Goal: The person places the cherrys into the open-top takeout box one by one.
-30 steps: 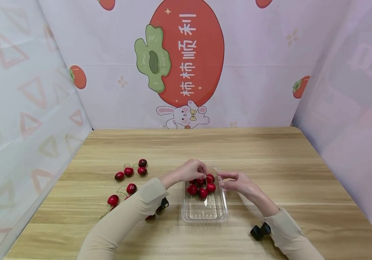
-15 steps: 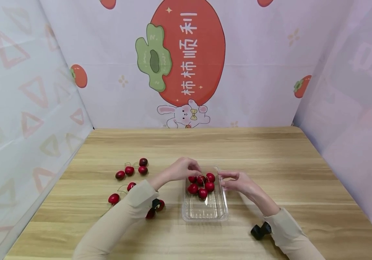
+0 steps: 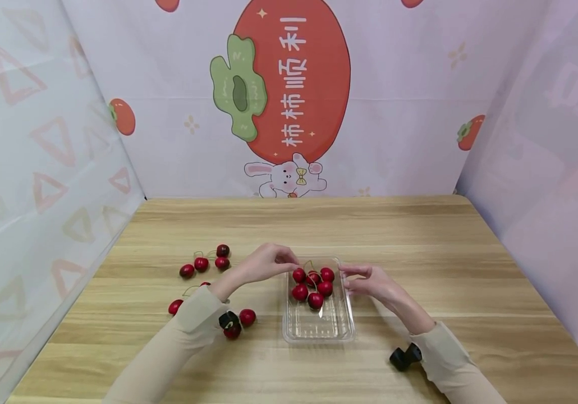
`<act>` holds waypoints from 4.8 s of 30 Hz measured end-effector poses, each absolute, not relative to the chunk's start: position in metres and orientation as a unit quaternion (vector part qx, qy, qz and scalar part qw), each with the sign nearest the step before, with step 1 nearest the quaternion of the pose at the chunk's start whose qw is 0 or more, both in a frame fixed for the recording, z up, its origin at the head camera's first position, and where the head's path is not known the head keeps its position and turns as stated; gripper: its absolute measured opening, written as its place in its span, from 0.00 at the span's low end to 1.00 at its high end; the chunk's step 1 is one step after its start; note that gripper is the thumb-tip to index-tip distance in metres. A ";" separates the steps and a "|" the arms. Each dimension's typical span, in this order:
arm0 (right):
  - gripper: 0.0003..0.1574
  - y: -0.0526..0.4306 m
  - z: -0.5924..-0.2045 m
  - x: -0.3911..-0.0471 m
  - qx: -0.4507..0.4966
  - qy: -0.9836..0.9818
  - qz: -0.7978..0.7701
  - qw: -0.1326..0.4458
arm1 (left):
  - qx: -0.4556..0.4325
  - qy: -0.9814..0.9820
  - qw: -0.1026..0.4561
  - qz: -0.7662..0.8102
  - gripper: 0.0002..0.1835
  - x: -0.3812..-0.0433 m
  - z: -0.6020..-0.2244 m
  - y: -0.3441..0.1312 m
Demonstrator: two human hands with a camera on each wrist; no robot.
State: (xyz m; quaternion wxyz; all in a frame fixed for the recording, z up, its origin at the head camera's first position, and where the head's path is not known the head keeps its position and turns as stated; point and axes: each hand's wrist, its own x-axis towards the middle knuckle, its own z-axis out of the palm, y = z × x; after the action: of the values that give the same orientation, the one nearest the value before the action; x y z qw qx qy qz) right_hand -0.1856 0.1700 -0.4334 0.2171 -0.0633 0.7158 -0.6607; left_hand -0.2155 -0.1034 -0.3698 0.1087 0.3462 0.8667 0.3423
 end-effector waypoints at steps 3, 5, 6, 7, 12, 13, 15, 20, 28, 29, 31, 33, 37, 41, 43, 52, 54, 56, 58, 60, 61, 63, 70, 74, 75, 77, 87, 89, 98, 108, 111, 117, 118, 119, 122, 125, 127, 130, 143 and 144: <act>0.34 0.170 -0.434 -0.186 -0.063 0.714 -0.662 0.218 | 0.344 0.870 0.103 0.338 0.09 -0.213 -0.369 -0.110; 0.34 0.170 -0.434 -0.187 -0.064 0.714 -0.662 0.219 | 0.342 0.869 0.101 0.341 0.09 -0.211 -0.369 -0.114; 0.34 0.170 -0.434 -0.187 -0.063 0.713 -0.663 0.219 | 0.341 0.869 0.101 0.345 0.09 -0.210 -0.368 -0.116; 0.34 0.170 -0.434 -0.187 -0.063 0.713 -0.663 0.219 | 0.339 0.868 0.102 0.348 0.08 -0.209 -0.368 -0.118; 0.34 0.170 -0.435 -0.187 -0.060 0.716 -0.661 0.216 | 0.328 0.870 0.102 0.354 0.09 -0.204 -0.366 -0.127; 0.34 0.170 -0.435 -0.187 -0.059 0.716 -0.661 0.215 | 0.325 0.872 0.103 0.353 0.10 -0.203 -0.366 -0.128; 0.33 0.170 -0.435 -0.188 -0.058 0.717 -0.661 0.215 | 0.318 0.875 0.105 0.350 0.10 -0.201 -0.366 -0.131; 0.33 0.170 -0.435 -0.188 -0.059 0.715 -0.662 0.217 | 0.309 0.880 0.107 0.345 0.11 -0.196 -0.367 -0.140; 0.34 0.170 -0.436 -0.188 -0.059 0.716 -0.660 0.221 | 0.296 0.885 0.086 0.349 0.09 -0.188 -0.372 -0.158; 0.34 0.170 -0.436 -0.188 -0.059 0.716 -0.660 0.220 | 0.294 0.885 0.085 0.350 0.09 -0.187 -0.373 -0.161; 0.34 0.170 -0.436 -0.188 -0.059 0.717 -0.659 0.219 | 0.283 0.889 0.083 0.350 0.09 -0.185 -0.373 -0.165; 0.33 0.170 -0.436 -0.188 -0.058 0.718 -0.659 0.218 | 0.278 0.892 0.080 0.349 0.10 -0.183 -0.374 -0.168; 0.33 0.170 -0.436 -0.188 -0.058 0.718 -0.658 0.218 | 0.272 0.896 0.074 0.342 0.11 -0.180 -0.376 -0.176; 0.33 0.170 -0.437 -0.188 -0.058 0.717 -0.659 0.218 | 0.268 0.900 0.082 0.333 0.12 -0.176 -0.378 -0.183; 0.33 0.170 -0.437 -0.189 -0.058 0.716 -0.660 0.220 | 0.264 0.902 0.087 0.329 0.13 -0.174 -0.380 -0.186; 0.33 0.170 -0.437 -0.188 -0.058 0.716 -0.661 0.216 | 0.272 0.905 0.083 0.318 0.11 -0.170 -0.388 -0.197; 0.33 0.170 -0.437 -0.188 -0.058 0.716 -0.661 0.216 | 0.275 0.906 0.078 0.311 0.11 -0.169 -0.389 -0.199; 0.33 0.170 -0.437 -0.188 -0.057 0.716 -0.662 0.216 | 0.276 0.908 0.074 0.306 0.10 -0.168 -0.390 -0.202; 0.33 0.169 -0.436 -0.188 -0.056 0.715 -0.662 0.216 | 0.273 0.910 0.074 0.304 0.10 -0.166 -0.390 -0.203; 0.33 0.169 -0.436 -0.188 -0.055 0.716 -0.662 0.216 | 0.266 0.912 0.079 0.303 0.10 -0.163 -0.390 -0.205; 0.33 0.169 -0.436 -0.188 -0.054 0.716 -0.662 0.216 | 0.263 0.912 0.082 0.303 0.10 -0.162 -0.390 -0.206; 0.33 0.169 -0.436 -0.188 -0.053 0.716 -0.662 0.216 | 0.255 0.915 0.087 0.301 0.10 -0.160 -0.391 -0.208; 0.33 0.170 -0.436 -0.188 -0.052 0.714 -0.664 0.216 | 0.244 0.918 0.096 0.297 0.10 -0.155 -0.394 -0.216; 0.33 0.171 -0.436 -0.188 -0.057 0.716 -0.661 0.219 | 0.238 0.918 0.107 0.297 0.10 -0.152 -0.395 -0.218; 0.33 0.171 -0.436 -0.188 -0.057 0.716 -0.661 0.219 | 0.237 0.919 0.108 0.296 0.10 -0.151 -0.395 -0.219; 0.33 0.171 -0.436 -0.188 -0.058 0.716 -0.661 0.218 | 0.237 0.920 0.110 0.293 0.09 -0.150 -0.395 -0.220; 0.33 0.170 -0.437 -0.188 -0.060 0.713 -0.664 0.215 | 0.247 0.919 0.097 0.293 0.09 -0.146 -0.402 -0.227; 0.33 0.170 -0.437 -0.188 -0.060 0.714 -0.664 0.215 | 0.249 0.918 0.095 0.293 0.09 -0.146 -0.403 -0.228; 0.33 0.171 -0.435 -0.187 -0.059 0.719 -0.659 0.213 | 0.254 0.919 0.093 0.288 0.08 -0.147 -0.405 -0.231; 0.33 0.171 -0.433 -0.186 -0.060 0.722 -0.655 0.214 | 0.249 0.920 0.106 0.284 0.07 -0.146 -0.407 -0.230; 0.33 0.170 -0.433 -0.186 -0.060 0.720 -0.657 0.215 | 0.248 0.920 0.108 0.282 0.07 -0.146 -0.408 -0.230; 0.33 0.170 -0.434 -0.187 -0.058 0.721 -0.657 0.212 | 0.248 0.920 0.110 0.283 0.06 -0.145 -0.408 -0.230; 0.33 0.170 -0.435 -0.187 -0.057 0.722 -0.656 0.211 | 0.248 0.920 0.111 0.284 0.06 -0.145 -0.408 -0.229; 0.33 0.170 -0.435 -0.188 -0.057 0.723 -0.655 0.211 | 0.247 0.920 0.110 0.285 0.06 -0.146 -0.408 -0.229; 0.33 0.170 -0.436 -0.188 -0.056 0.724 -0.655 0.210 | 0.244 0.919 0.112 0.289 0.06 -0.146 -0.408 -0.229; 0.33 0.170 -0.436 -0.188 -0.056 0.722 -0.656 0.210 | 0.243 0.915 0.116 0.299 0.06 -0.146 -0.408 -0.229; 0.33 0.170 -0.436 -0.188 -0.056 0.722 -0.657 0.210 | 0.244 0.912 0.120 0.307 0.06 -0.146 -0.408 -0.229; 0.33 0.170 -0.436 -0.188 -0.055 0.721 -0.658 0.211 | 0.247 0.907 0.125 0.317 0.06 -0.146 -0.408 -0.229; 0.32 0.170 -0.436 -0.187 -0.050 0.720 -0.658 0.216 | 0.248 0.904 0.123 0.325 0.05 -0.145 -0.403 -0.225; 0.32 0.170 -0.436 -0.187 -0.050 0.720 -0.657 0.216 | 0.247 0.905 0.121 0.324 0.05 -0.145 -0.403 -0.224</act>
State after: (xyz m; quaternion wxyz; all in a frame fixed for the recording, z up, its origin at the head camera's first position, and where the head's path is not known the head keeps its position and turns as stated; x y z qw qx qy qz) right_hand -0.1872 0.1704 -0.4358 0.2160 -0.0498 0.7204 -0.6572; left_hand -0.1451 -0.2245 -0.4026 0.1209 0.2474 0.9052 0.3237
